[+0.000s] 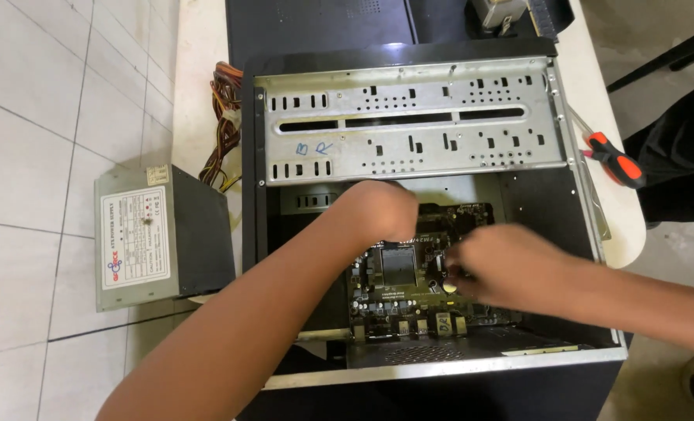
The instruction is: Disassembling a desktop computer by removing the power supply unit, CPU cooler, and disconnecting internal cables.
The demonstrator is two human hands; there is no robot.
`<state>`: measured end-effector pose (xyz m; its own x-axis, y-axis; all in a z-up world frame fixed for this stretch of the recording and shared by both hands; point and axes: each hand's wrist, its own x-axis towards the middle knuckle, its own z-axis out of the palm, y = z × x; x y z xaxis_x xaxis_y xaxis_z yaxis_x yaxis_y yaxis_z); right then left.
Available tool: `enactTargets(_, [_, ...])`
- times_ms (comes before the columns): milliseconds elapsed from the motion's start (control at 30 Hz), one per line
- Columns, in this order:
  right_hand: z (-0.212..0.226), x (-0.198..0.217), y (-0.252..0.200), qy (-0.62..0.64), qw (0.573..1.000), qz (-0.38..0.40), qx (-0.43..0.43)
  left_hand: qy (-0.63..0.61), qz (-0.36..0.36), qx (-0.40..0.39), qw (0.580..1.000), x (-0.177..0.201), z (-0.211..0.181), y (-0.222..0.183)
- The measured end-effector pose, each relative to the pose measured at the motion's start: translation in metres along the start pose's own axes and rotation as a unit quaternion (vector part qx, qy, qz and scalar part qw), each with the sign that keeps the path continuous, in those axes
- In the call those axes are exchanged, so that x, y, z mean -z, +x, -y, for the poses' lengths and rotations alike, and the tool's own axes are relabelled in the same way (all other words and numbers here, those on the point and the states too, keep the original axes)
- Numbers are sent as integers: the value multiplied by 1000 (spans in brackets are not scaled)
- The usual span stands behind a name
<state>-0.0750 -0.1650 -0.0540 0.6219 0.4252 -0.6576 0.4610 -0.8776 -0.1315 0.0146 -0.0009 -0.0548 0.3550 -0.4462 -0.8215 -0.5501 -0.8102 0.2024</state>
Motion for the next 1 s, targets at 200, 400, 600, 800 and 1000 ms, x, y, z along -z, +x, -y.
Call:
enactTargets(200, [-6,-57,56,-136,984,4,113,-42,-31,-44,998,-2,0,4])
enactTargets(400, [-14,-73,61,-49,990,-56,123,37,-56,-301,951,1,-1,14])
enactTargets(600, [27,14,-32,163,986,36,15,-337,-51,-307,889,18,-7,-53])
enactTargets(800, [-8,-10,-89,474,789,-390,-9,-440,-168,-356,807,20,-11,-58])
enactTargets(1000, [9,-15,-77,452,702,-548,-44,-544,-176,-239,785,23,-20,-74])
